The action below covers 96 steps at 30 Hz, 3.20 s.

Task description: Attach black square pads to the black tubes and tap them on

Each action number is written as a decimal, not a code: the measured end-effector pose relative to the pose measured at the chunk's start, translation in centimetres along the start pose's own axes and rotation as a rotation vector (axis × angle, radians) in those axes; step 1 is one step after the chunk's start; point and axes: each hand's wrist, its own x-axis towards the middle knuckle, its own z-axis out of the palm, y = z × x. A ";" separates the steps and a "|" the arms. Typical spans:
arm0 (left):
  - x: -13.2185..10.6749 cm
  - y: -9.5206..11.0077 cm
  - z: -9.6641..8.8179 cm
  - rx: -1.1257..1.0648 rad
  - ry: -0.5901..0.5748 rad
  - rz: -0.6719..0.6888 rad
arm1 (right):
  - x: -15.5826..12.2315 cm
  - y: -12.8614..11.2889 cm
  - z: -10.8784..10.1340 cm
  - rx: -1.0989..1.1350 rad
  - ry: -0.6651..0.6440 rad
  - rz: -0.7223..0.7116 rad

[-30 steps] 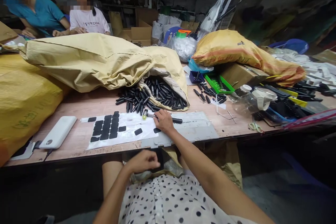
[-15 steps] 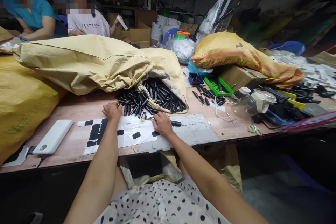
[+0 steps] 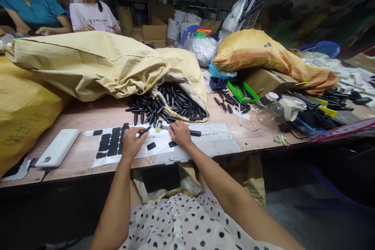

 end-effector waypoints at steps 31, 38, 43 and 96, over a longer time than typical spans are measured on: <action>-1.8 1.3 5.4 -0.133 -0.124 0.193 | -5.9 0.4 -4.0 0.337 0.040 0.132; -1.7 1.6 5.2 -0.126 -0.168 0.177 | -5.9 -0.8 -4.1 0.311 0.056 0.111; -1.6 1.8 5.2 -0.123 -0.176 0.150 | -6.2 -1.1 -4.1 0.230 -0.027 0.101; -14.9 2.5 5.3 -0.025 -0.780 -0.066 | -0.8 0.7 -1.0 -0.005 -0.038 0.022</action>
